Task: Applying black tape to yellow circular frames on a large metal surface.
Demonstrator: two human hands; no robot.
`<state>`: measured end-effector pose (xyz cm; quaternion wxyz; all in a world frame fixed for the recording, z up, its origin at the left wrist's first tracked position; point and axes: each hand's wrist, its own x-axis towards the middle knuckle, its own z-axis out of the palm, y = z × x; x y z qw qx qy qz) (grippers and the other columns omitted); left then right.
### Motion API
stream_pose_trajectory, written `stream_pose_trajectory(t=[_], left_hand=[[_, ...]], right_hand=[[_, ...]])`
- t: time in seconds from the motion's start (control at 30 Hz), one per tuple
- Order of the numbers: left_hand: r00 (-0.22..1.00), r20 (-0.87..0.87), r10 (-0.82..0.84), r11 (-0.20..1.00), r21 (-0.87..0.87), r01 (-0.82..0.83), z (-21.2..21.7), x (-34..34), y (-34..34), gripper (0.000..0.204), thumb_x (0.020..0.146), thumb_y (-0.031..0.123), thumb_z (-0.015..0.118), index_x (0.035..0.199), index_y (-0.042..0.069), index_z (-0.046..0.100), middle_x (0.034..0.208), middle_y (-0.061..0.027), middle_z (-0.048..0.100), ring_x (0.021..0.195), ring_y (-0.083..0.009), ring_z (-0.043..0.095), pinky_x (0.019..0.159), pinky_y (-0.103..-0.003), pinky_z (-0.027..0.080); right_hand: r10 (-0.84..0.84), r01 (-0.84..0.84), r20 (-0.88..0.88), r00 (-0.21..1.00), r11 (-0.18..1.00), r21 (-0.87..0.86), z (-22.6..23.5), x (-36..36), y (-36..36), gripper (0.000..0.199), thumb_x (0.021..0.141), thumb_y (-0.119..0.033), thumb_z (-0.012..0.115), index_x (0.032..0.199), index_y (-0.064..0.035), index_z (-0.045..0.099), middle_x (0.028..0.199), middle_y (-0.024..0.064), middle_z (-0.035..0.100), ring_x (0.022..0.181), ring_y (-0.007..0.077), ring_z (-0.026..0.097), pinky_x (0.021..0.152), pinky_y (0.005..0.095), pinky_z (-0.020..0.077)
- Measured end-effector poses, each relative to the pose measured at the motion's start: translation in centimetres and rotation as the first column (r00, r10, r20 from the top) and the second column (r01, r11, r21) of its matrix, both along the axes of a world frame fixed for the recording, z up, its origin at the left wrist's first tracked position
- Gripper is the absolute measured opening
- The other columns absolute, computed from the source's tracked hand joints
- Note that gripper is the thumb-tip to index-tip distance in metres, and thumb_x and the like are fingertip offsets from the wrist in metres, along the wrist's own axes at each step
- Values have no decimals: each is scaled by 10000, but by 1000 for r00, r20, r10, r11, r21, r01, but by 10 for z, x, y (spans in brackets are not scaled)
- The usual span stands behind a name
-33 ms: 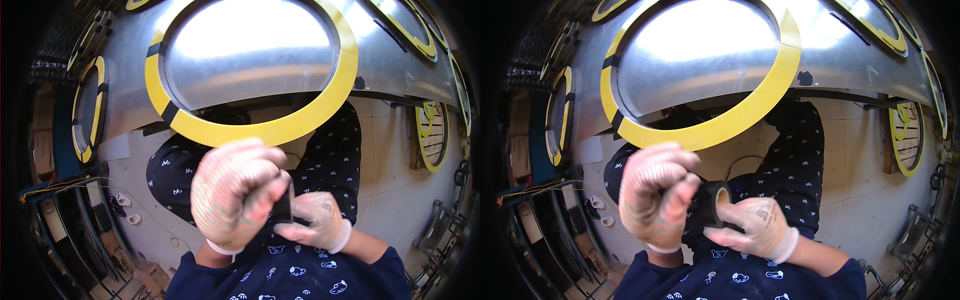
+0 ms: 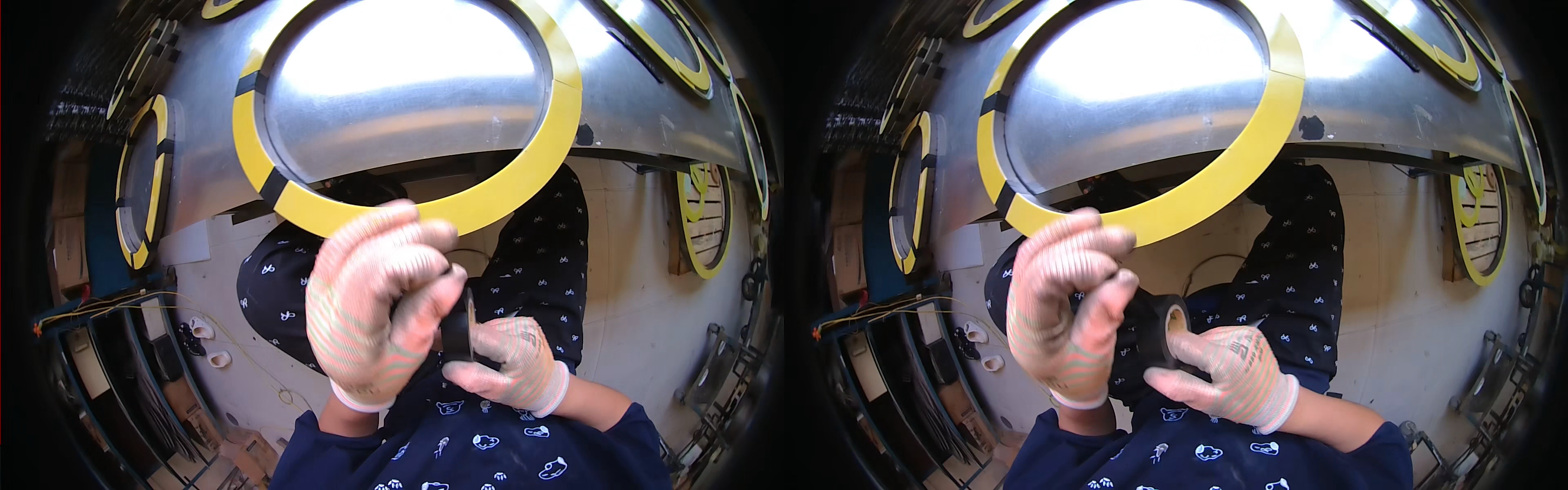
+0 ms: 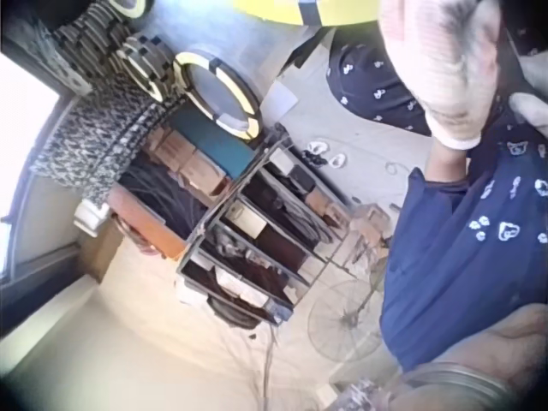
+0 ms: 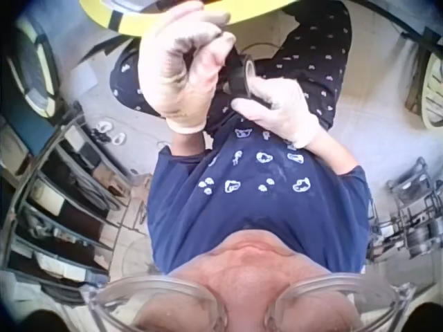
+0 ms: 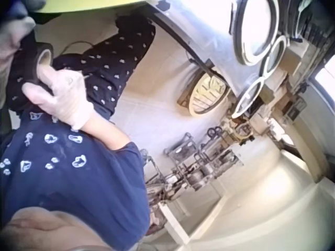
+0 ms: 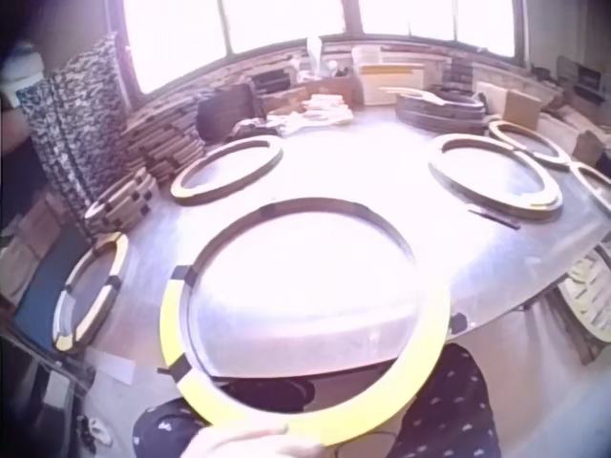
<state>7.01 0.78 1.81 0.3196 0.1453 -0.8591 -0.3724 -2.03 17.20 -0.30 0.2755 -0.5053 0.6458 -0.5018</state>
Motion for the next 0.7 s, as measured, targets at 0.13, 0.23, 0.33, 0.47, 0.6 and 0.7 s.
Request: stream_pose_trajectory(t=[0.13,0.23,0.33,0.47,0.6,0.7], left_hand=[[999,-17,29,996,-80,-30,-15,-24,-13,171,837,110,834,926,45,704,1129,-152,782,1230,-307,652,1043,-413,496],[990,101,96,995,-15,-95,-19,-32,-17,150,791,69,817,893,29,714,1144,-134,759,1175,-318,659,1013,-427,496],[980,174,98,993,-83,-84,-18,-33,-15,168,835,47,800,976,14,716,1169,-155,730,1151,-268,655,1040,-380,486],[969,145,198,980,-17,-198,-30,-34,-12,361,860,21,790,1199,12,666,1197,-124,693,1144,-229,643,1039,-364,488],[923,-100,371,911,-153,-383,-45,-22,-20,450,929,62,764,1345,6,601,1313,-158,630,1180,-241,642,1068,-372,486],[854,-452,260,862,-291,-416,-40,14,-20,438,1010,378,638,1175,-26,604,1053,-152,668,875,-271,657,814,-353,528]], right_hand=[[-210,63,402,891,935,348,-13,19,12,271,945,-327,740,1013,-65,724,629,50,639,570,221,682,560,347,521],[-286,-17,547,787,876,483,-20,15,12,366,1002,-409,669,985,-47,717,660,40,701,642,152,738,628,296,557],[-314,-50,607,730,861,506,-22,1,4,402,990,-436,679,979,-36,714,683,45,719,671,128,746,661,280,567],[-309,-77,595,742,842,533,-21,-10,-6,414,984,-439,684,993,-26,716,719,51,732,696,119,752,686,277,577],[-286,-115,642,711,854,507,-25,-16,-9,384,976,-239,660,1257,19,699,818,65,755,784,121,730,781,278,571],[-319,-135,691,649,845,517,-29,-21,-11,421,971,-213,660,1309,38,673,827,59,748,804,120,721,818,273,560]])
